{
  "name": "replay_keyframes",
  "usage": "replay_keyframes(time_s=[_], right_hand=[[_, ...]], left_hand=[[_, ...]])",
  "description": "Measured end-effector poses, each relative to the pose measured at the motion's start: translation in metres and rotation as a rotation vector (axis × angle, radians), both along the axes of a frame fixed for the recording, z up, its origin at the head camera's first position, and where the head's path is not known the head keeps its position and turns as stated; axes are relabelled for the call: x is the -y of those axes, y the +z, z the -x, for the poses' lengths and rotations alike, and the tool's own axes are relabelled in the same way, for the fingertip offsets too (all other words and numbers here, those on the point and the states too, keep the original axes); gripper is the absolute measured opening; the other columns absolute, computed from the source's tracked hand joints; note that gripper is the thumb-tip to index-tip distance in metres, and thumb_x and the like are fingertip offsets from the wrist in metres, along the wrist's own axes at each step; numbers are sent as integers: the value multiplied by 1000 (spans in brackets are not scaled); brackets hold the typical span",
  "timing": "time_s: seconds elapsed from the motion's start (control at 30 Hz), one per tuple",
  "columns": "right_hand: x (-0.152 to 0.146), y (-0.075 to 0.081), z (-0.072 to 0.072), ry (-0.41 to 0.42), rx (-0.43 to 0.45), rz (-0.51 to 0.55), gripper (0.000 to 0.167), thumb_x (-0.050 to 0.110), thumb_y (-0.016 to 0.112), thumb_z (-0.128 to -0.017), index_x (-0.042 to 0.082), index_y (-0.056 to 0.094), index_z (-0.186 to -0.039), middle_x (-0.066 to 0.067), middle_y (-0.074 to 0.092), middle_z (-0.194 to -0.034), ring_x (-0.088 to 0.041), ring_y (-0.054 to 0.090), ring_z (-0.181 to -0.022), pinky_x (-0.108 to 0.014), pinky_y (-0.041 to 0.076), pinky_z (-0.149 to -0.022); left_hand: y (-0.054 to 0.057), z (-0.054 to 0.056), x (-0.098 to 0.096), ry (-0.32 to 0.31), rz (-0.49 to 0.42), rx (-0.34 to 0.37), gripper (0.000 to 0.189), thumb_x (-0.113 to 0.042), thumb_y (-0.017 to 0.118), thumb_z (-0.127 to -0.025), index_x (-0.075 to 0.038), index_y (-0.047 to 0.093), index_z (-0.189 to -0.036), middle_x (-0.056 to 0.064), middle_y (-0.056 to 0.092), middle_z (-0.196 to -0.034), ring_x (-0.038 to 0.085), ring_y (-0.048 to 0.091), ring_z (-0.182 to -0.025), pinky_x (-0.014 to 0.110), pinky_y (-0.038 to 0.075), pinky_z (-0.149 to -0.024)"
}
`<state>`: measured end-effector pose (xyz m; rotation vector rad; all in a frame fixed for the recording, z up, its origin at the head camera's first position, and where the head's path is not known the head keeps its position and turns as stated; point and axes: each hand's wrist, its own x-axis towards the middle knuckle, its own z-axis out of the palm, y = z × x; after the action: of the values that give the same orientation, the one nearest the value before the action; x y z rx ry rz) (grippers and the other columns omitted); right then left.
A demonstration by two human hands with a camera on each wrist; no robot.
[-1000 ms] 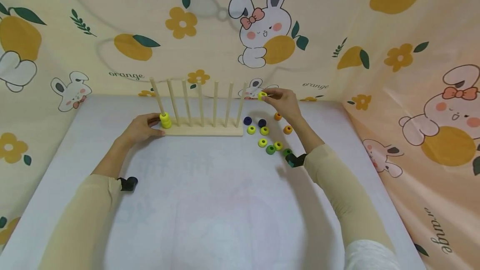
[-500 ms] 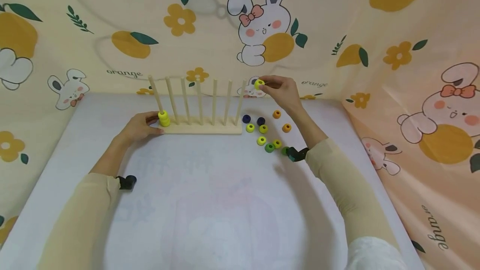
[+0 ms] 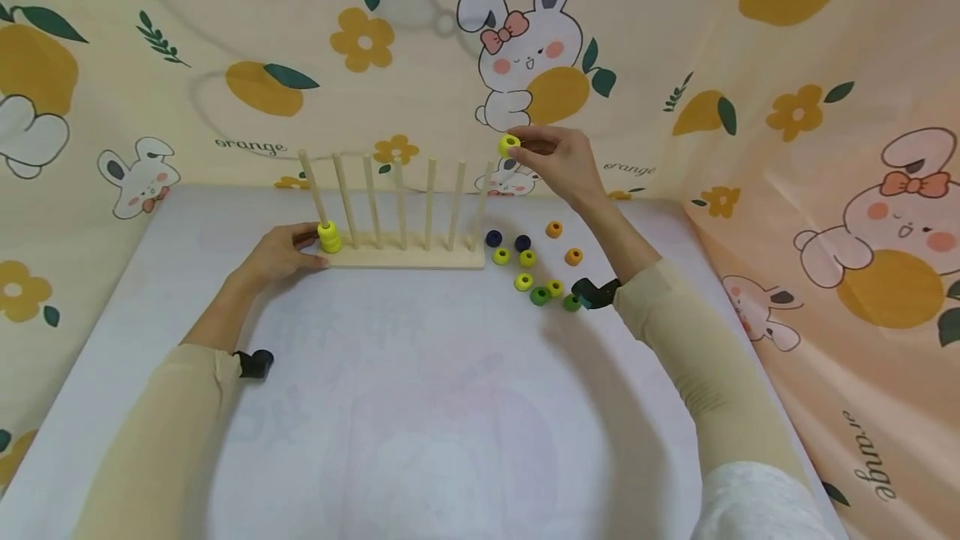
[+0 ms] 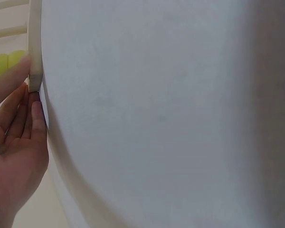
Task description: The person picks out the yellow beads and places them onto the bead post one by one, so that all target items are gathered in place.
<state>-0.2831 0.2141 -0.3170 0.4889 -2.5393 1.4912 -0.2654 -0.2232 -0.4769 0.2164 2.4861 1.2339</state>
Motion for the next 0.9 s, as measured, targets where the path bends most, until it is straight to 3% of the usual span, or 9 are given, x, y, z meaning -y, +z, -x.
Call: replay_keyframes(time_s=[0.23, 0.47, 0.9], right_hand=[[16, 12, 3, 30, -7, 6, 31, 17, 74, -90, 7, 72, -120, -9, 73, -109, -21, 69, -93, -24, 56, -84], [35, 21, 3, 76, 19, -20, 31, 18, 76, -89, 8, 73, -118, -6, 73, -109, -15, 70, -92, -25, 57, -82], [74, 35, 8, 174, -33, -42, 26, 17, 77, -88, 8, 75, -113, -4, 74, -104, -12, 70, -89, -24, 57, -83]], left_hand=[[2, -1, 0, 11, -27, 3, 80, -11, 76, -88, 6, 31, -151, 27, 34, -154, 42, 33, -142, 50, 27, -118], [-1, -1, 2, 31, -49, 9, 79, -11, 77, -88, 5, 32, -151, 26, 35, -154, 41, 34, -142, 50, 28, -118], [-3, -2, 5, 11, -67, 1, 79, -7, 77, -86, 7, 32, -151, 26, 35, -154, 39, 37, -141, 47, 30, -117]])
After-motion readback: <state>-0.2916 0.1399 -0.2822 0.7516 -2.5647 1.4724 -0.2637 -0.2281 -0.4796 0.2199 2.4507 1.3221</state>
